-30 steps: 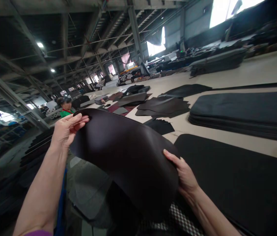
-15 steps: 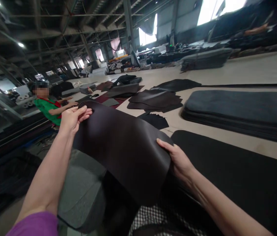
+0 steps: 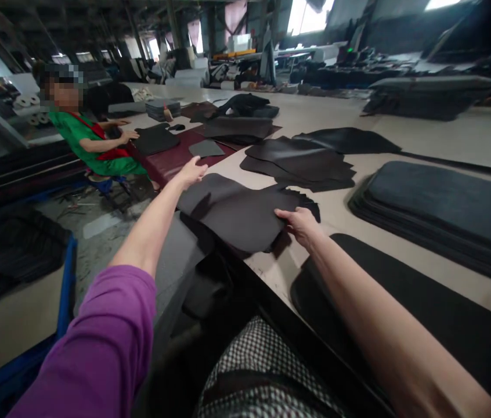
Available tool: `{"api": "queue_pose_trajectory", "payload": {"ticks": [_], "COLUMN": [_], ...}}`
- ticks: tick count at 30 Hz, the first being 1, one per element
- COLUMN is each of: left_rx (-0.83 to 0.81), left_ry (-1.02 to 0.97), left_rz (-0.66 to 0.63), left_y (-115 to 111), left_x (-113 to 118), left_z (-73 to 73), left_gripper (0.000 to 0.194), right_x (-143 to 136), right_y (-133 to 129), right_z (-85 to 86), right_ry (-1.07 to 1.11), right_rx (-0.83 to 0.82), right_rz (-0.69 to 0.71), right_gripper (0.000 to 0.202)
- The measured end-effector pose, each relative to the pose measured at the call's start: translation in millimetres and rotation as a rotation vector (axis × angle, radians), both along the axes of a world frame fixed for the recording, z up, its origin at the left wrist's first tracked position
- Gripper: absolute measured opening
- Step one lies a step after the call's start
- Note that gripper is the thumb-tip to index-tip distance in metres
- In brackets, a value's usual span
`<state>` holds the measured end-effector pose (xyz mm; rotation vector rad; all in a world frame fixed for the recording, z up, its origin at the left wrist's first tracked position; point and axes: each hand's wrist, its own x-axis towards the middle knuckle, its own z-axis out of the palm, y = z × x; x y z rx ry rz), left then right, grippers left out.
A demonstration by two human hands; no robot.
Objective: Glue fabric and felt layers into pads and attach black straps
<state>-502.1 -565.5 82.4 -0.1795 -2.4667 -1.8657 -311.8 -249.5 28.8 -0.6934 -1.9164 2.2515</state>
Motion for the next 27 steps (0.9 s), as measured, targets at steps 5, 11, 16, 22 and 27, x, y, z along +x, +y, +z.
{"api": "queue_pose_trajectory", "payload": {"ticks": [5, 11, 16, 22, 27], "left_rx": [0.045, 0.205, 0.294, 0.4, 0.429], "left_ry": [-0.023, -0.011, -0.148, -0.352, -0.409], "left_rz": [0.076, 0.327, 0.359, 0.221, 0.16], "left_y": [-35.1, -95.5, -101.8, -58.4, -26.5], "left_x": [24.1, 83.3, 138.2, 162.2, 190.9], "left_z": [-54.9, -90.2, -121.8, -135.1, -136.5], "left_gripper": [0.034, 0.031, 0.032, 0.047, 0.048], "right_x": [6.9, -0.3, -1.3, -2.6, 23.8], "right_y": [9.6, 21.7, 23.5, 20.3, 30.2], "right_z": [-24.3, -44.9, -48.7, -40.1, -21.7], "right_ry": [0.025, 0.06, 0.068, 0.067, 0.024], "right_rx": [0.133, 0.219, 0.183, 0.238, 0.32], "right_rz": [0.06, 0.102, 0.123, 0.146, 0.141], "right_gripper": [0.038, 0.043, 0.042, 0.037, 0.039]}}
